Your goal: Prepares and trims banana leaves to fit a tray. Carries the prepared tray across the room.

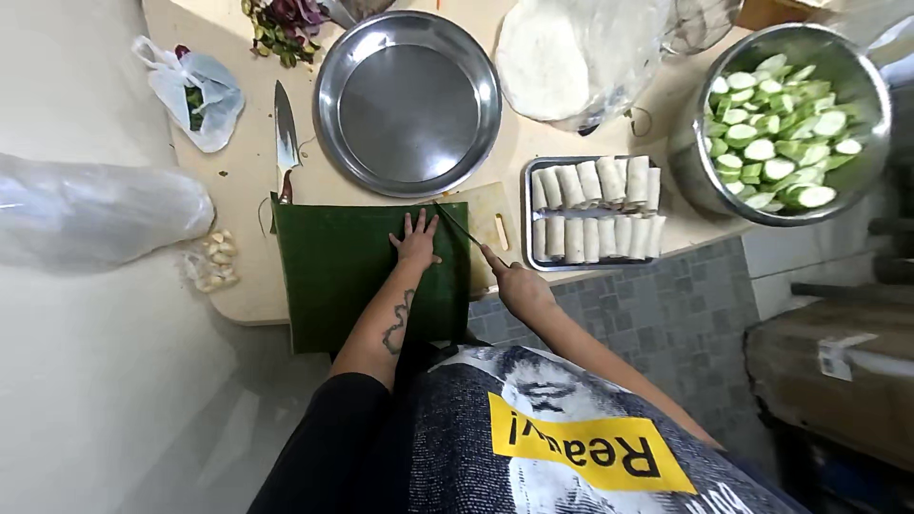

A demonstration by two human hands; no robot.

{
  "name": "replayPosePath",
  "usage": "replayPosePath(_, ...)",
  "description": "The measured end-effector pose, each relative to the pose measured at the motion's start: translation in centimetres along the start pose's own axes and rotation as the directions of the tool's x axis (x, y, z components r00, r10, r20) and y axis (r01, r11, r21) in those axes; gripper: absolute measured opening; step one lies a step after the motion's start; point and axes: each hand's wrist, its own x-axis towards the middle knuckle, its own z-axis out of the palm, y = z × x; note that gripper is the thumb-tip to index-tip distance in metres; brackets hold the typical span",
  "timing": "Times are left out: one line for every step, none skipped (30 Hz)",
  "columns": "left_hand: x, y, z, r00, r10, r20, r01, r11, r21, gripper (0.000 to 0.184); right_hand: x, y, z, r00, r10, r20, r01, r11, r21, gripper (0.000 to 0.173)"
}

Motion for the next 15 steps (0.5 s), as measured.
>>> replayPosePath(0.0, 0.0, 0.0, 1.000, -0.002, 0.005, 0.002, 1.000, 0.007, 0.106, -0.2, 0.2, 0.0, 1.000, 0.002, 0.009, -0.002, 1.000, -0.008, 0.070)
replayPosePath(-0.1, 0.0, -0.1, 1.000, -0.004, 0.006, 0.004, 1.000, 0.014, 0.106, -0.6, 0.5, 0.1, 1.000, 0.003, 0.027, -0.002, 1.000, -0.015, 0.071)
replayPosePath(0.0, 0.0, -0.1, 1.000, -0.005, 0.005, 0.005, 1.000, 0.021, 0.106, -1.0, 1.0, 0.3, 0.999, 0.005, 0.045, -0.004, 1.000, -0.018, 0.071)
replayPosePath(0.1, 0.0, -0.1, 1.000, -0.009, 0.005, 0.009, 1.000, 0.028, 0.107, -1.6, 1.6, 0.7, 0.998, 0.010, 0.057, -0.009, 1.000, -0.018, 0.069)
replayPosePath(0.1, 0.1, 0.0, 1.000, -0.013, 0.004, 0.013, 0.999, 0.033, 0.107, -2.3, 2.4, 1.3, 0.998, 0.019, 0.067, -0.017, 1.000, -0.018, 0.067)
replayPosePath(0.1, 0.2, 0.0, 1.000, -0.017, 0.003, 0.017, 0.999, 0.036, 0.107, -3.0, 3.3, 1.9, 0.997, 0.025, 0.073, -0.024, 1.000, -0.013, 0.065)
replayPosePath(0.1, 0.2, -0.1, 1.000, -0.020, 0.001, 0.020, 0.999, 0.047, 0.107, -3.7, 4.1, 2.7, 0.996, 0.035, 0.087, -0.035, 0.999, -0.010, 0.064)
replayPosePath(0.1, 0.3, -0.3, 1.000, -0.017, -0.001, 0.017, 0.998, 0.063, 0.106, -4.5, 5.0, 3.3, 0.993, 0.051, 0.103, -0.051, 0.999, -0.005, 0.064)
replayPosePath(0.1, 0.3, -0.5, 1.000, -0.006, -0.006, 0.006, 0.997, 0.081, 0.105, -5.4, 5.7, 3.9, 0.991, 0.067, 0.115, -0.067, 0.998, -0.002, 0.065)
replayPosePath(0.2, 0.3, -0.7, 1.000, 0.017, -0.022, -0.015, 0.995, 0.100, 0.103, -6.3, 6.4, 4.5, 0.988, 0.078, 0.130, -0.079, 0.997, 0.000, 0.065)
replayPosePath(0.5, 0.2, -0.9, 0.998, 0.046, -0.046, -0.041, 0.994, 0.106, 0.102, -7.1, 7.1, 4.8, 0.986, 0.084, 0.142, -0.086, 0.996, 0.001, 0.066)
replayPosePath(0.9, 0.1, -1.0, 0.995, 0.073, -0.064, -0.066, 0.993, 0.099, 0.102, -7.9, 7.7, 5.1, 0.986, 0.086, 0.142, -0.088, 0.996, 0.006, 0.065)
replayPosePath(1.2, 0.0, -1.2, 0.994, 0.088, -0.068, -0.081, 0.992, 0.093, 0.107, -8.5, 8.3, 5.2, 0.987, 0.084, 0.136, -0.087, 0.996, 0.015, 0.063)
replayPosePath(1.6, -0.1, -1.5, 0.993, 0.093, -0.069, -0.086, 0.991, 0.098, 0.113, -9.0, 8.8, 5.4, 0.989, 0.081, 0.122, -0.086, 0.996, 0.036, 0.060)
replayPosePath(1.8, -0.1, -1.9, 0.992, 0.101, -0.076, -0.091, 0.988, 0.123, 0.117, -9.4, 9.3, 5.6, 0.992, 0.082, 0.101, -0.088, 0.994, 0.061, 0.057)
